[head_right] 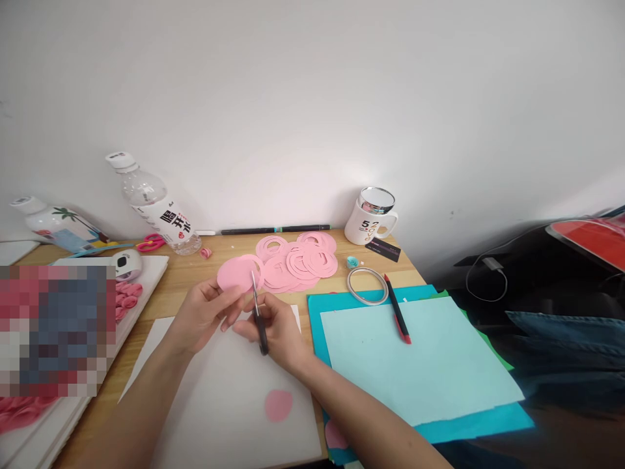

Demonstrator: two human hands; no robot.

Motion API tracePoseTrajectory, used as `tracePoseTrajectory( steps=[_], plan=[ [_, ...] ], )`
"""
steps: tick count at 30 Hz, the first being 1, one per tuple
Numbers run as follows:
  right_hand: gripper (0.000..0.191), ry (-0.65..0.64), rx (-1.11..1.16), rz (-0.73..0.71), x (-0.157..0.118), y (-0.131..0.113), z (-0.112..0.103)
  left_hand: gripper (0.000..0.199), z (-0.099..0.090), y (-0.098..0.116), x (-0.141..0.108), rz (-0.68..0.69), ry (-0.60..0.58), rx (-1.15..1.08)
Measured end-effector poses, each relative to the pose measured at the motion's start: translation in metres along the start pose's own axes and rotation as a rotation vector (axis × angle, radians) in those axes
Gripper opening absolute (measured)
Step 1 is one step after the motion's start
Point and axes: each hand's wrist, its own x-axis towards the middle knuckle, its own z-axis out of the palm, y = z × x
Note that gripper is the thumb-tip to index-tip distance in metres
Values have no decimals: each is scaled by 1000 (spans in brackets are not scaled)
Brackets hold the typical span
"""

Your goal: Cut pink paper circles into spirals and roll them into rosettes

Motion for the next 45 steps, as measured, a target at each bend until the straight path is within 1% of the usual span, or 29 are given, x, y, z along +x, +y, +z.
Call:
tracePoseTrajectory(
  steps=[4, 7, 10, 14, 20, 30, 39, 45],
  plan=[
    [43, -42, 10, -9, 0, 2, 1, 23, 1, -4, 1, 7, 21, 36],
    [44, -24, -31, -41, 1, 4, -1, 25, 1, -6, 1, 11, 49, 69],
    [44, -11, -57, -74, 1, 4, -3, 26, 1, -7, 0, 15, 43, 86],
    [45, -13, -63, -70, 2, 3, -5, 26, 2, -6, 1, 18, 46, 98],
    [41, -16, -20, -72, 2, 3, -5, 21, 2, -4, 0, 6, 75, 79],
    [39, -24, 16, -28, 1, 0, -3, 21, -2, -5, 0, 39, 40, 94],
    [39, 8, -15, 13, 0, -1, -2, 21, -4, -5, 1, 27, 61, 123],
    [39, 18, 1, 60, 0, 1, -1, 17, 0, 0, 0, 16, 65, 46]
  ],
)
